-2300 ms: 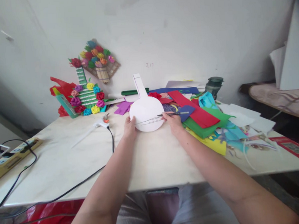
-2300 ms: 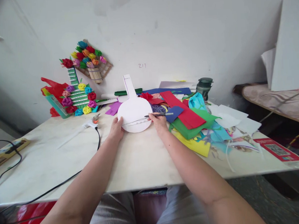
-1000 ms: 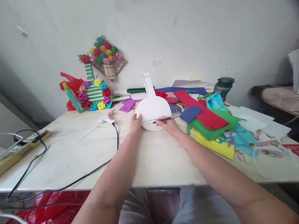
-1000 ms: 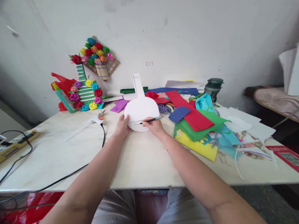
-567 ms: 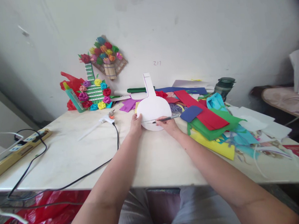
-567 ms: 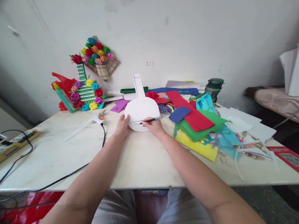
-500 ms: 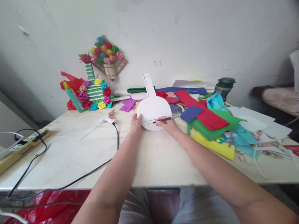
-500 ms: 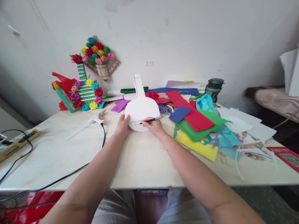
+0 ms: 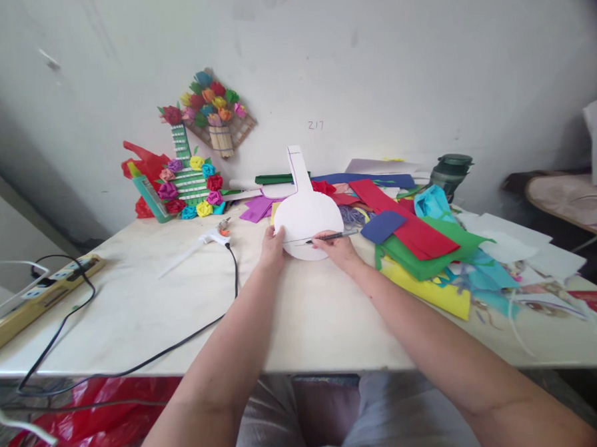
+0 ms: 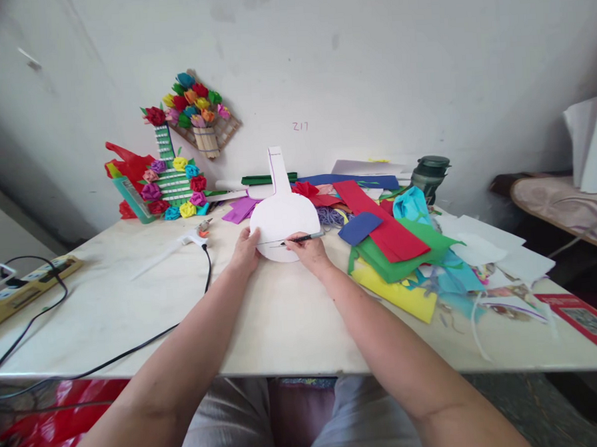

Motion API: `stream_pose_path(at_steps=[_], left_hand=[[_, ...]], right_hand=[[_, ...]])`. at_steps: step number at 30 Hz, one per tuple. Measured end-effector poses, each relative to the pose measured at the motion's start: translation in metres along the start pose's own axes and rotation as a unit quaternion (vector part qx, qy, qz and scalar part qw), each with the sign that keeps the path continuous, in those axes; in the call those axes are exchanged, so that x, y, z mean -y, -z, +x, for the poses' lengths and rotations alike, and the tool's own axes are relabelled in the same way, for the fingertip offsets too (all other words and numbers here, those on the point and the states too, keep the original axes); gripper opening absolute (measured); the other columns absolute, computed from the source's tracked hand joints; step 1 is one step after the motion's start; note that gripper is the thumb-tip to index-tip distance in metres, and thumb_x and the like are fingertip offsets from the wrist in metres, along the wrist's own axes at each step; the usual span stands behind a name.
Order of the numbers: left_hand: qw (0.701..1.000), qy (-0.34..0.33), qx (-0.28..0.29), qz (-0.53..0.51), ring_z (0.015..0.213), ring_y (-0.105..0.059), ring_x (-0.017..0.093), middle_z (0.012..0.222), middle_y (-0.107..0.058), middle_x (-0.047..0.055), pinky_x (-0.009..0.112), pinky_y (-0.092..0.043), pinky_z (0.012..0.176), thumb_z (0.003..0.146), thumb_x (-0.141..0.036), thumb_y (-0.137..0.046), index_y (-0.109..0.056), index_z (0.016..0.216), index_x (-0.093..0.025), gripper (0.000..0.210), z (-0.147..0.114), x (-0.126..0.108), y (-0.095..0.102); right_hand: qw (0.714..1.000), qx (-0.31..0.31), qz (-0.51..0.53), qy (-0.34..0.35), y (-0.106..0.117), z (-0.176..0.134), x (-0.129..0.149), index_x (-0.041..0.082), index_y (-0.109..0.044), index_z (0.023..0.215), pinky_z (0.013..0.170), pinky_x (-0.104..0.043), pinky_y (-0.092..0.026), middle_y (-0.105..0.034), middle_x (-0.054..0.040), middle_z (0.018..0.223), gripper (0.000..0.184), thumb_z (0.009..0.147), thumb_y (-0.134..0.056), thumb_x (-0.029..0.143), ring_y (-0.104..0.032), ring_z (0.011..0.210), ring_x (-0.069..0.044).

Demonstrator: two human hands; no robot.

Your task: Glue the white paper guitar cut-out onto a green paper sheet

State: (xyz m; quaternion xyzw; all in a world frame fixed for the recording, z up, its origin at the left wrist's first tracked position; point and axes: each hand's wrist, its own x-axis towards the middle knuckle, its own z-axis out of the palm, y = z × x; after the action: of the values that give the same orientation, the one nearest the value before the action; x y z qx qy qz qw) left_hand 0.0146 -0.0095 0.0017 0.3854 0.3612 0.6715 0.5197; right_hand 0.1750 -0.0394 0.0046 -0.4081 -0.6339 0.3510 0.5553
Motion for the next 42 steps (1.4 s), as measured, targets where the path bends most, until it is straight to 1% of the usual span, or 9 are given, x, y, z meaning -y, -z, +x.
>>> stream_pose_path(at_steps=[14, 19, 23, 26, 29, 32, 35, 39, 42], left_hand=[[1.000, 0.004, -0.009, -0.007, 0.060, -0.054, 0.012, 0.070, -0.058, 0.000, 0.028, -0.047, 0.060, 0.066, -0.029, -0.063, -0.049, 0.086, -0.018, 0.027, -0.003, -0.004, -0.002], [0.999, 0.026, -0.018, -0.030, 0.059, -0.055, 0.011, 0.069, -0.059, -0.001, 0.029, -0.048, 0.063, 0.064, -0.027, -0.065, -0.049, 0.084, -0.018, 0.026, -0.004, -0.007, -0.002], [0.998, 0.029, -0.023, -0.053, 0.064, -0.058, 0.012, 0.069, -0.060, -0.001, 0.030, -0.049, 0.068, 0.064, -0.025, -0.065, -0.051, 0.081, -0.018, 0.023, -0.002, -0.007, 0.000], [0.997, 0.033, -0.018, -0.064, 0.069, -0.060, 0.014, 0.070, -0.061, -0.001, 0.031, -0.049, 0.071, 0.066, -0.023, -0.065, -0.053, 0.084, -0.018, 0.023, 0.000, -0.005, 0.003], [0.997, 0.034, -0.009, -0.071, 0.073, -0.060, 0.015, 0.074, -0.063, 0.001, 0.032, -0.048, 0.074, 0.066, -0.022, -0.064, -0.054, 0.088, -0.018, 0.024, 0.003, -0.003, 0.005], [0.997, 0.034, -0.002, -0.076, 0.075, -0.061, 0.016, 0.077, -0.065, 0.002, 0.033, -0.048, 0.076, 0.067, -0.021, -0.064, -0.055, 0.089, -0.017, 0.024, 0.004, -0.003, 0.006], [0.997, 0.029, 0.007, -0.075, 0.075, -0.061, 0.017, 0.079, -0.066, 0.004, 0.033, -0.048, 0.076, 0.067, -0.021, -0.064, -0.056, 0.089, -0.015, 0.024, 0.004, -0.003, 0.007], [0.996, 0.026, 0.041, -0.073, 0.077, -0.062, 0.018, 0.082, -0.066, 0.005, 0.033, -0.048, 0.077, 0.068, -0.023, -0.064, -0.058, 0.093, -0.015, 0.027, 0.002, -0.003, 0.006], [0.997, 0.022, 0.021, -0.073, 0.080, -0.061, 0.018, 0.087, -0.066, 0.007, 0.033, -0.048, 0.077, 0.071, -0.028, -0.061, -0.059, 0.093, -0.015, 0.025, 0.004, -0.001, 0.006]], right_hand=[[0.999, -0.009, -0.029, 0.016, 0.002, -0.003, 0.008, 0.017, -0.061, 0.070, 0.062, -0.026, -0.044, -0.063, -0.0013, 0.059, 0.013, 0.067, -0.059, 0.029, -0.059, 0.059, -0.014], [0.990, -0.127, 0.020, 0.057, 0.016, -0.001, 0.020, 0.016, -0.060, 0.078, 0.056, -0.024, -0.042, -0.060, 0.0009, 0.055, 0.019, 0.070, -0.055, 0.033, -0.053, 0.053, -0.012], [0.971, -0.222, -0.015, 0.083, 0.034, 0.001, 0.024, 0.018, -0.060, 0.088, 0.057, -0.025, -0.042, -0.062, 0.0001, 0.063, 0.026, 0.075, -0.049, 0.037, -0.051, 0.054, -0.011], [0.946, -0.315, -0.015, 0.075, 0.041, 0.004, 0.019, 0.017, -0.059, 0.090, 0.056, -0.024, -0.042, -0.062, -0.0019, 0.074, 0.029, 0.075, -0.047, 0.039, -0.050, 0.054, -0.010], [0.931, -0.364, 0.015, 0.039, 0.041, 0.007, 0.011, 0.016, -0.057, 0.090, 0.053, -0.023, -0.041, -0.060, -0.0027, 0.077, 0.032, 0.071, -0.052, 0.042, -0.051, 0.056, -0.010], [0.934, -0.355, 0.035, -0.022, 0.040, 0.008, 0.005, 0.016, -0.058, 0.082, 0.048, -0.022, -0.040, -0.057, -0.0008, 0.069, 0.035, 0.065, -0.057, 0.046, -0.049, 0.053, -0.010], [0.947, -0.304, 0.065, -0.080, 0.037, 0.006, 0.003, 0.016, -0.058, 0.073, 0.042, -0.022, -0.037, -0.057, 0.0001, 0.063, 0.037, 0.062, -0.057, 0.051, -0.048, 0.047, -0.010], [0.964, -0.237, 0.076, -0.088, 0.034, 0.003, 0.002, 0.016, -0.057, 0.063, 0.040, -0.022, -0.034, -0.054, 0.0027, 0.053, 0.032, 0.059, -0.061, 0.048, -0.044, 0.044, -0.009], [0.966, -0.229, 0.083, -0.089, 0.032, 0.003, -0.001, 0.017, -0.056, 0.059, 0.039, -0.022, -0.031, -0.051, 0.0042, 0.048, 0.028, 0.058, -0.063, 0.045, -0.041, 0.041, -0.008]])
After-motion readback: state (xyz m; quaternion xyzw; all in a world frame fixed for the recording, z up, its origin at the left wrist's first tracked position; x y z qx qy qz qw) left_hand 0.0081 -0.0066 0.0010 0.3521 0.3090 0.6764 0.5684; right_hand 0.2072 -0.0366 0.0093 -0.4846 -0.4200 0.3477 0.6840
